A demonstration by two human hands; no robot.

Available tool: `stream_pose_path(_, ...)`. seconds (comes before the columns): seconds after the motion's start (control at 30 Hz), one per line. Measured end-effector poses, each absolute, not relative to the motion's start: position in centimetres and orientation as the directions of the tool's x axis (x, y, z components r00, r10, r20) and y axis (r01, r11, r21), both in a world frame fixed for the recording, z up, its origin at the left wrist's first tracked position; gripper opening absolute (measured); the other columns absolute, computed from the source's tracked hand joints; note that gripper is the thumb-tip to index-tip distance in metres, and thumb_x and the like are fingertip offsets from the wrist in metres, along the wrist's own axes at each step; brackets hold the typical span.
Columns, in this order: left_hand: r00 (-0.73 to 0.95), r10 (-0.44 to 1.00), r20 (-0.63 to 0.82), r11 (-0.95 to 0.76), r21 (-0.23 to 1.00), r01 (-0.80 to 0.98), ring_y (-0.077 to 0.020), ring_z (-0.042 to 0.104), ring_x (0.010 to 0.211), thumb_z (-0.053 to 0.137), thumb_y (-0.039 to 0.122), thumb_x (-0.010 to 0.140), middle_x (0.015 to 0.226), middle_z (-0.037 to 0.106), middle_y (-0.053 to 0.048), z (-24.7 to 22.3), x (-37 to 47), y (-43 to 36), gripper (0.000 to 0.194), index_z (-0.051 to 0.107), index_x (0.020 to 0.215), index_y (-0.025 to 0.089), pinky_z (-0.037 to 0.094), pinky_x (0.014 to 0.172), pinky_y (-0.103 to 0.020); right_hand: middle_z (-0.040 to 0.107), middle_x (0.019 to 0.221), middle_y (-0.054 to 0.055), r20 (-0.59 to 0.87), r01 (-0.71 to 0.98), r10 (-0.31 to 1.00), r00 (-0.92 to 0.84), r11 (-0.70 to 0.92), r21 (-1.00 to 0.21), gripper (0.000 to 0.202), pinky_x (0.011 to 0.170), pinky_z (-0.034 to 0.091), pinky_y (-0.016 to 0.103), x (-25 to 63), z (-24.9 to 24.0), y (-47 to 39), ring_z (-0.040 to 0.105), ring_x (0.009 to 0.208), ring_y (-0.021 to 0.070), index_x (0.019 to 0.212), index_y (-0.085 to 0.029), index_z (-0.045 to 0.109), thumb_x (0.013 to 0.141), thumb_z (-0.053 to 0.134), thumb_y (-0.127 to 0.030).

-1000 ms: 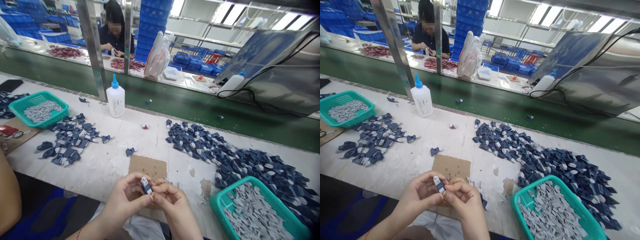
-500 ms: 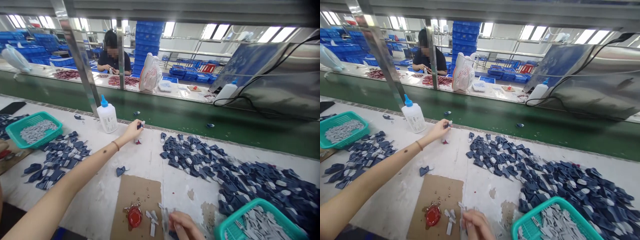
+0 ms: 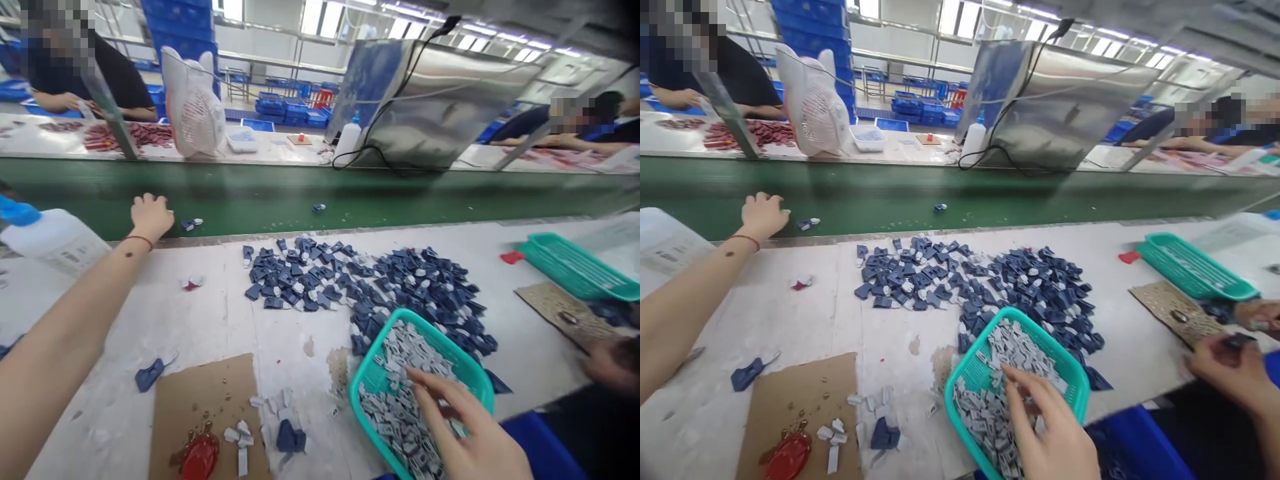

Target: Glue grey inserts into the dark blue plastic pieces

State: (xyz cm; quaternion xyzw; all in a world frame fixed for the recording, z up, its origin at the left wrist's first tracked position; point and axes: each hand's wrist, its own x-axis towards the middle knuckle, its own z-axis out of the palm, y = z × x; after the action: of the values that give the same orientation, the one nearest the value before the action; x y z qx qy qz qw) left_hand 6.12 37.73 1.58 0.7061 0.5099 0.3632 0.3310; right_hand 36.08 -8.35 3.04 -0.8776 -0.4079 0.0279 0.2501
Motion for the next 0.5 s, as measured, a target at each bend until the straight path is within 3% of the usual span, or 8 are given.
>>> stream_pose_path(0.17, 0.097, 0.99, 0.1, -0.132, 0.894, 0.428, -0.0245, 0.061, 0.108, 0.054, 0.029, 0.096, 0.124, 0.061, -0.009, 1.6, 5.2, 38.4, 0.028, 0.061, 0.117, 0.012, 0.05, 0.092, -0.046, 0.072, 0.098, 0.011, 0.05, 0.839, 0.879, 0.474, -0.433, -0.329, 0.029, 0.068, 0.056, 0.039, 38.1, 1.5, -5.1, 0.068, 0.087, 0.0292, 0.093, -0.022, 0.071, 0.087, 0.047, -0.036)
stream_pose_path(0.27, 0.005, 0.998, 0.07, -0.068, 0.933, 0.352, -0.0254, 0.061, 0.11, 0.054, 0.027, 0.095, 0.125, 0.059, -0.009, 2.4, 5.8, 38.1, 0.027, 0.06, 0.118, 0.015, 0.051, 0.09, -0.045, 0.07, 0.091, 0.014, -0.013, 0.864, 0.895, 0.447, -0.435, -0.252, 0.024, 0.068, 0.054, 0.042, 38.0, 0.6, -3.6, 0.067, 0.085, 0.0309, 0.084, -0.019, 0.069, 0.085, 0.046, -0.025)
stream_pose_path(0.4, -0.052, 0.999, 0.016, -0.007, 0.986, 0.169, -0.0256, 0.062, 0.105, 0.061, 0.03, 0.091, 0.121, 0.061, -0.008, 4.0, 7.2, 35.8, 0.03, 0.06, 0.117, 0.016, 0.054, 0.086, -0.044, 0.069, 0.083, 0.013, -0.03, 0.866, 0.897, 0.441, -0.434, -0.25, 0.024, 0.065, 0.051, 0.04, 38.1, 0.4, -2.9, 0.066, 0.077, 0.0295, 0.078, -0.02, 0.067, 0.084, 0.044, -0.022)
stream_pose_path(0.5, 0.033, 0.998, -0.055, 0.056, 0.998, -0.021, -0.0182, 0.065, 0.09, 0.06, 0.02, 0.091, 0.106, 0.066, -0.008, 5.2, 8.0, 32.0, 0.016, 0.064, 0.104, 0.011, 0.056, 0.08, -0.038, 0.07, 0.078, 0.013, -0.035, 0.863, 0.9, 0.435, -0.428, -0.268, 0.022, 0.062, 0.051, 0.039, 38.3, 0.5, -2.8, 0.066, 0.071, 0.0285, 0.079, -0.018, 0.068, 0.08, 0.046, -0.024)
